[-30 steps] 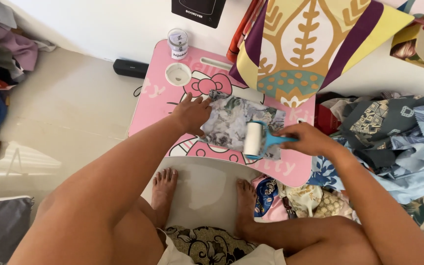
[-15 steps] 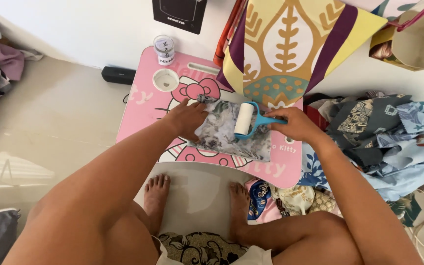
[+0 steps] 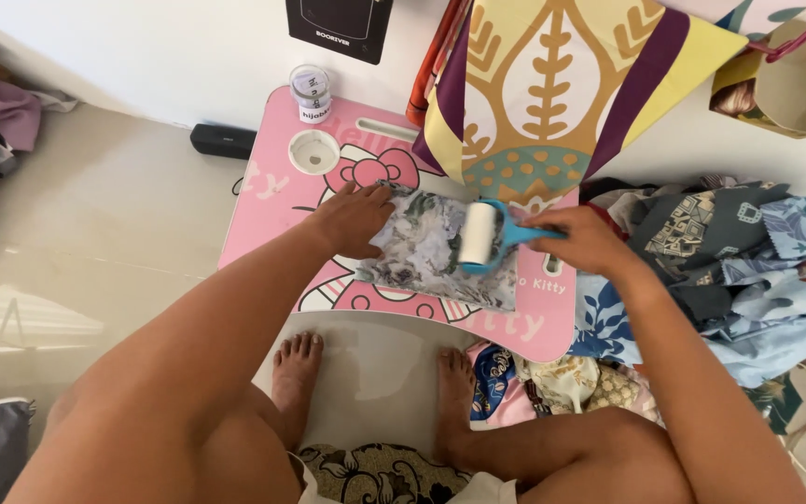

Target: Using a lint roller to remove lint and debris from a small piece of fabric on a low table.

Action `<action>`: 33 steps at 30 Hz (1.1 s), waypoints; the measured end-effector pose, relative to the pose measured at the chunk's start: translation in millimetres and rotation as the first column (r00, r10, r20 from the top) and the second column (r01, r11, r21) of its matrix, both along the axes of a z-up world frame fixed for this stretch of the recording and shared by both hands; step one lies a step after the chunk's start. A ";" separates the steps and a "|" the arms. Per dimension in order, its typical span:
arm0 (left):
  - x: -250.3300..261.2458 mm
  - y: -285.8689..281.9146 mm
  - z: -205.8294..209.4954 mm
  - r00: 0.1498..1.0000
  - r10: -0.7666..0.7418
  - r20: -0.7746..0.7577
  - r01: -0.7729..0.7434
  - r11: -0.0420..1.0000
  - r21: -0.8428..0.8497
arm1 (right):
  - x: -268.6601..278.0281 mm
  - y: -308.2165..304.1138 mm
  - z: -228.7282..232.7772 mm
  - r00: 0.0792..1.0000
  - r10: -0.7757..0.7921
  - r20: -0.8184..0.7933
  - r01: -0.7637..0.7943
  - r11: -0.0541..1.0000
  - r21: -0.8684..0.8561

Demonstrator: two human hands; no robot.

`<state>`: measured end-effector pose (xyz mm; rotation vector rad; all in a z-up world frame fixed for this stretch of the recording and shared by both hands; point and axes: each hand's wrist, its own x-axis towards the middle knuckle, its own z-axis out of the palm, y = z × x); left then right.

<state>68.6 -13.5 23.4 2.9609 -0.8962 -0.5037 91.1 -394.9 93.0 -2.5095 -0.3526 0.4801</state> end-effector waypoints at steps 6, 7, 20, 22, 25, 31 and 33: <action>4.4 -7.6 1.6 0.999 0.015 -0.040 -0.013 0.999 0.040 | 20.7 108.5 -12.3 0.984 0.171 0.044 -0.168 0.983 -0.071; 5.4 -7.5 2.0 0.999 0.018 -0.043 -0.016 0.999 0.043 | 22.5 111.1 -11.2 0.984 0.174 0.041 -0.171 0.983 -0.067; 3.7 -8.9 4.6 1.000 -0.019 -0.011 0.020 0.997 0.071 | 22.6 -58.4 -8.7 0.996 -0.076 -0.044 0.064 0.972 -0.227; -0.6 -7.2 10.4 0.999 -0.038 0.003 0.038 0.996 0.081 | 16.3 -53.2 -2.0 0.995 -0.099 -0.030 0.090 0.972 -0.218; -10.5 -2.6 22.6 1.000 -0.026 -0.006 0.026 0.996 0.085 | 1.1 -8.1 15.2 0.999 -0.050 0.003 0.051 0.995 -0.088; -22.4 8.2 23.2 0.999 -0.036 -0.024 0.037 0.996 0.079 | -29.9 99.2 1.1 0.959 0.281 0.047 -0.284 0.955 0.089; -31.7 9.0 29.4 0.999 -0.040 -0.034 0.044 0.991 0.126 | -45.0 123.0 7.2 0.933 0.356 -0.041 -0.356 0.934 0.014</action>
